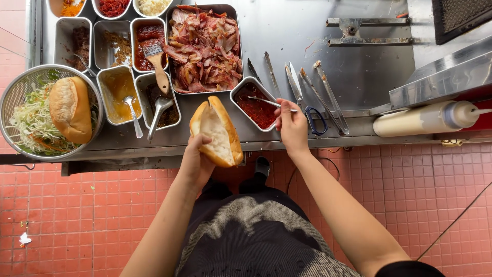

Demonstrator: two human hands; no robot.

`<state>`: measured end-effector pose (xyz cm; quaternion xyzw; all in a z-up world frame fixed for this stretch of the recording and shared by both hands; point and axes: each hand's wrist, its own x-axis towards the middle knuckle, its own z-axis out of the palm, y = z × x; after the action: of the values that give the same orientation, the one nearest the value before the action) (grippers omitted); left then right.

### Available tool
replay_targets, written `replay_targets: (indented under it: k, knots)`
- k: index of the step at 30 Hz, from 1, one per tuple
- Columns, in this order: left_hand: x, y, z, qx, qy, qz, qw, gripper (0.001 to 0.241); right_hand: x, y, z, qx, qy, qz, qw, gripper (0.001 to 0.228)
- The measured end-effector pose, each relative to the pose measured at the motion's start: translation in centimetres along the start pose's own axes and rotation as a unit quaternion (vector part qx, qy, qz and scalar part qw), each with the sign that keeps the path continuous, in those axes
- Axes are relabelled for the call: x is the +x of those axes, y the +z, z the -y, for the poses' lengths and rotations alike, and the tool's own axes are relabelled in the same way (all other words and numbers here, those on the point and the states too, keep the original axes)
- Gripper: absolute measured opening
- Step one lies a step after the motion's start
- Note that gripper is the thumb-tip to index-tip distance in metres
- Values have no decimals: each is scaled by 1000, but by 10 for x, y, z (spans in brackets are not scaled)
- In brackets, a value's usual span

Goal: Prepare two sandwiches by cutting bread rolls, adding sauces, meat, and cabbage, and toasting them.

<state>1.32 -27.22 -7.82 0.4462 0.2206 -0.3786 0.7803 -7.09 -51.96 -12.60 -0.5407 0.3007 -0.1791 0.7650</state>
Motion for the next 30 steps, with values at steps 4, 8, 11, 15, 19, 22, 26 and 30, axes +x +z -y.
replay_targets:
  k: [4,8,11,15,19,22,26,30]
  knots:
    - [20,4,0,-40,-21,43,998,55,-21,1,26,-260,-132,26,956,30]
    - [45,7,-3,-44,-26,70,996,53,-48,-15,33,-396,-290,63,869,29]
    - [67,10,-4,-45,-20,89,995,55,-45,-17,23,-370,-290,51,881,28]
    - [82,18,-7,-24,-23,96,995,56,-32,-16,-3,-336,-203,26,919,32]
    - [87,24,-9,-17,-23,106,994,58,-23,-14,-19,-216,-62,4,974,41]
    - [83,27,-10,-25,-26,109,993,59,-21,-16,-24,-136,-3,6,991,46]
    - [80,29,-14,-24,-26,100,994,60,-18,-16,-25,-63,50,0,997,49]
    - [77,33,-15,-22,-23,99,995,60,-18,-18,-27,-36,67,-6,997,49]
